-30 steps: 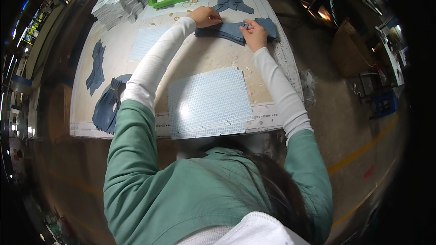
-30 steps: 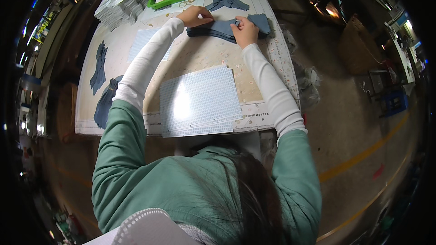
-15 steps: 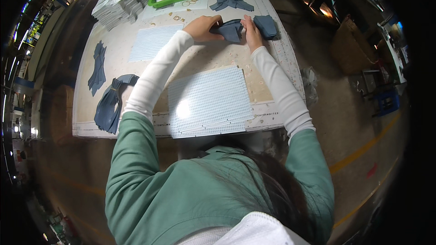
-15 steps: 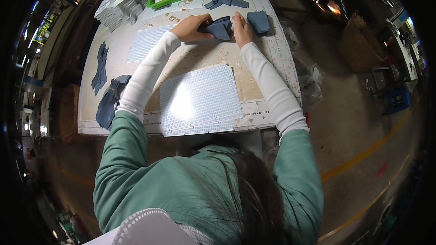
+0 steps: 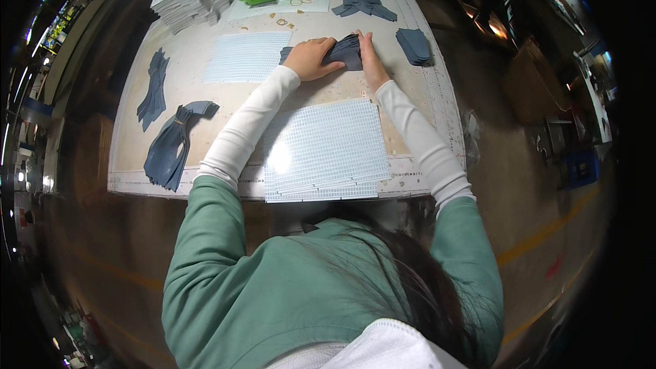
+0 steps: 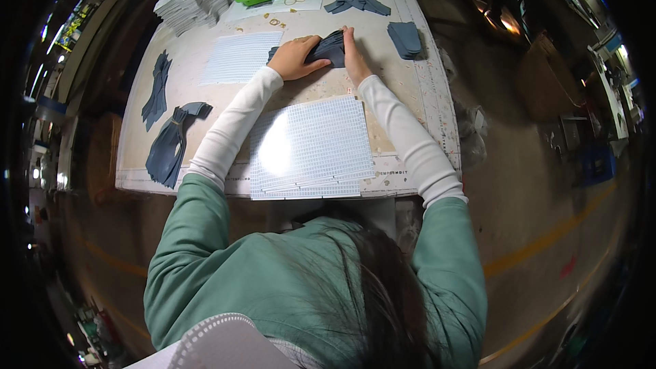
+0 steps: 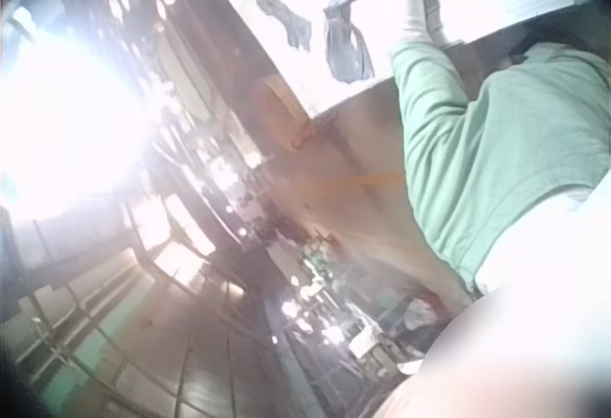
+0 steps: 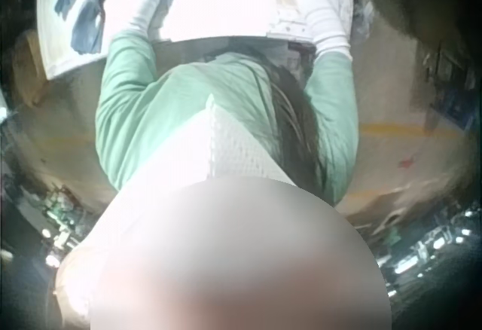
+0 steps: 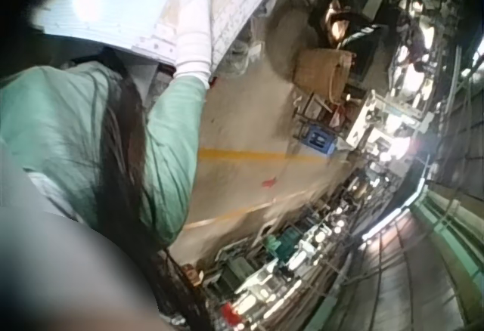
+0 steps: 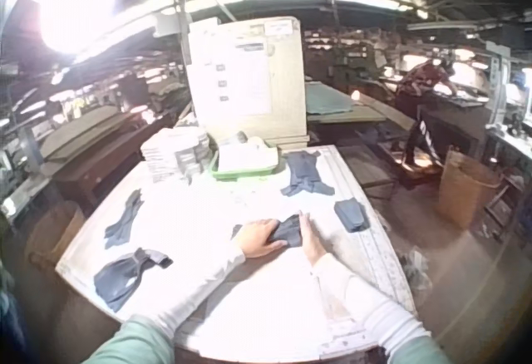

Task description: The person assembles small gray fabric pieces by inserting them into a white grid-like sheet on a table. They repeatedly pick up fabric pieces, align them with the grid, and press them into place. The person handles multiple pieces one at a time and occasionally adjusts their position on the sheet.

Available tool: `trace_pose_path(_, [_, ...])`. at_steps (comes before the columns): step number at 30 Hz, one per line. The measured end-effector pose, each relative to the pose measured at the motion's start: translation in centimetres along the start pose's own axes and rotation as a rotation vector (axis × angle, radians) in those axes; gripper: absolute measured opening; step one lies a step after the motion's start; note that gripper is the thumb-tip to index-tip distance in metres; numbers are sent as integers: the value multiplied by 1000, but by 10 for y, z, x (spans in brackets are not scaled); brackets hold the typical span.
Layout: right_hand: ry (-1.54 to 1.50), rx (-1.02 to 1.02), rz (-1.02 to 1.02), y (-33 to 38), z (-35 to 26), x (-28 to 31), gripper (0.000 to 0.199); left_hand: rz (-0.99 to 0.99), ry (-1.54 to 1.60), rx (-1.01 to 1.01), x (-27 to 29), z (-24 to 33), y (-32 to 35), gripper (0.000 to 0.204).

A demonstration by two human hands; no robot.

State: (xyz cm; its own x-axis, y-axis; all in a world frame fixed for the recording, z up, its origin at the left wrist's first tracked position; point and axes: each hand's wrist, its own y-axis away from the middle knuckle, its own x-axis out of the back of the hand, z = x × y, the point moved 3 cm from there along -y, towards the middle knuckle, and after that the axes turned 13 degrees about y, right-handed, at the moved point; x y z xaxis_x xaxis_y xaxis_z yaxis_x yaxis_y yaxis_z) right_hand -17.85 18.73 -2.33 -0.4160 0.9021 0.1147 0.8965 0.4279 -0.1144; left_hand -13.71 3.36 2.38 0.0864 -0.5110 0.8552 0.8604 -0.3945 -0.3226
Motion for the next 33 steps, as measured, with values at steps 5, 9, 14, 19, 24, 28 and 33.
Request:
trace_pose_path(5, [174, 48, -58, -46, -2, 18, 57, 224, 221, 73, 44, 1, 25, 50])
trace_pose_path(9, [665, 120, 53, -109, 0, 13, 30, 563, 912, 262, 78, -10, 61, 35])
trace_pose_path(14, [1024, 260, 89, -178, 1, -27, 29, 705, 1939, 329, 79, -29, 93, 48])
trace_pose_path(19, [1163, 224, 203, -215, 5, -59, 32, 718, 2054, 525, 66, -41, 97, 49])
trace_pose_path(24, [1258, 82, 339, -223, 13, -68, 23, 575, 1890, 765, 52, -31, 97, 45])
trace_pose_path(28, [1218, 201, 364, -221, 6, -63, 19, 540, 1830, 795, 52, -24, 95, 39])
trace_pose_path(33, [534, 219, 280, -184, -21, -43, 30, 555, 1696, 740, 59, -18, 93, 35])
